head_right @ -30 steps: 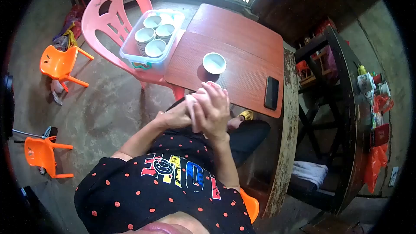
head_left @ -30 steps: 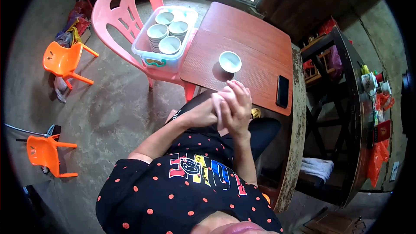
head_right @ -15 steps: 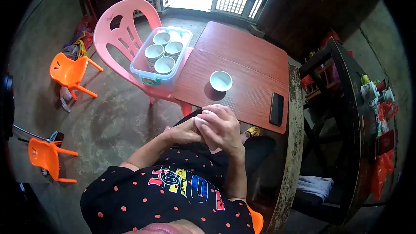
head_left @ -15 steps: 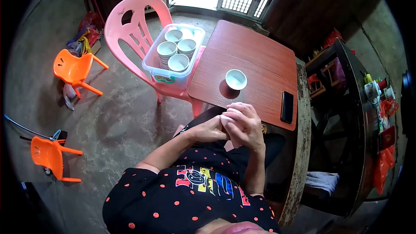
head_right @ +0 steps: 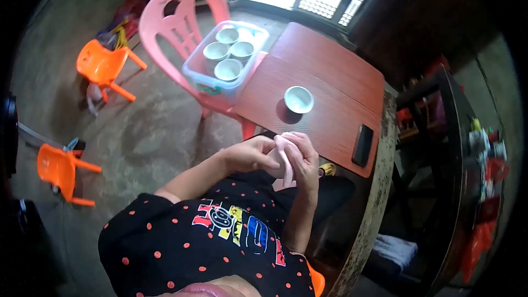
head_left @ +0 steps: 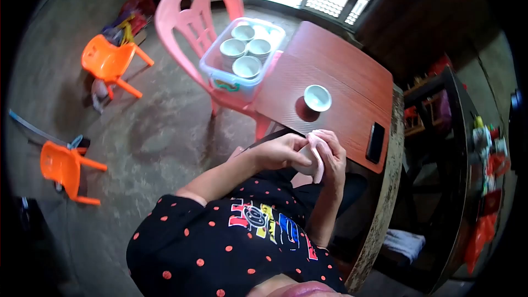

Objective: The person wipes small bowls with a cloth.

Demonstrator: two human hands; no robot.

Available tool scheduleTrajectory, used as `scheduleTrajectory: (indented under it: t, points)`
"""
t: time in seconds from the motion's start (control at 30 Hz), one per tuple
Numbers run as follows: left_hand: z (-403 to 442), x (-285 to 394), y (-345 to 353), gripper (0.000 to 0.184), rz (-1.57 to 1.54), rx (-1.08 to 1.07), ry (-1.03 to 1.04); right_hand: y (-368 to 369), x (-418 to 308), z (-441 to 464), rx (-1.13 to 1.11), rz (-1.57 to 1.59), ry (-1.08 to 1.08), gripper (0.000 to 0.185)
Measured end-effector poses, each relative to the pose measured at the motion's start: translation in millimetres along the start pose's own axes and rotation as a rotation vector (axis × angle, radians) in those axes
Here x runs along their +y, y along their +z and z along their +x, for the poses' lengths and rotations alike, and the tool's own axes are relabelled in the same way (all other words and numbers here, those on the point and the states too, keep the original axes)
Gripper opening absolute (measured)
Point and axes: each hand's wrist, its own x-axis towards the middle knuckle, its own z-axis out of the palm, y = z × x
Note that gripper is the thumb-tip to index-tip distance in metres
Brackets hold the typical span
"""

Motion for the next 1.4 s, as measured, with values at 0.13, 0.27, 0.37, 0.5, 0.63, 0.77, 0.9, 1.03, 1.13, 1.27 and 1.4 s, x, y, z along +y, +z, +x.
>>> scheduleTrajectory:
  t: [0.13,0.27,0.37,0.5,0.63,0.77,0.9,1.03,1.13,1.27,1.4]
  points:
    - [2.4,-5.3,-1.7,0.033,-0.026,-0.016,0.081,28.0,30.6,-4.5,0.424,0.336,-0.051,0.027]
    - [8.6,-16.6,2.8,0.036,0.401,-0.101,0.246,26.2,51.8,-10.6,0.399,1.354,0.325,0.034]
    - [2.1,-3.9,3.8,0.039,0.278,-0.059,0.057,17.1,32.7,-5.4,0.214,0.260,-0.212,0.048]
    - [3.2,-7.0,-9.3,0.038,-0.364,0.005,0.064,-6.4,23.2,6.2,0.036,-0.442,-0.429,0.048]
    - [10.2,-16.8,-10.1,0.046,-0.585,0.074,0.205,46.9,30.7,-5.3,0.599,0.301,0.018,0.051]
    - [8.0,-8.7,-9.5,0.044,-0.553,0.138,0.180,46.6,38.7,-12.4,0.501,-0.054,-0.173,0.054]
    - [4.6,-4.5,2.7,0.036,-0.375,0.139,0.116,-5.7,32.8,15.5,0.072,-0.314,-0.426,0.045]
    - [4.6,-5.4,4.7,0.036,-0.425,0.174,0.144,6.6,48.0,4.4,0.233,0.117,-0.055,0.045]
    - [6.6,-12.0,0.0,0.034,-0.496,0.233,0.201,66.9,-15.7,0.3,0.735,0.710,0.232,0.049]
    - [6.6,-11.0,-4.6,0.040,-0.361,0.271,0.176,42.8,20.8,-5.6,0.494,0.533,0.017,0.047]
    - [0.4,-3.9,0.1,0.033,-0.193,0.157,0.043,-7.2,5.7,14.5,0.031,0.156,0.022,0.033]
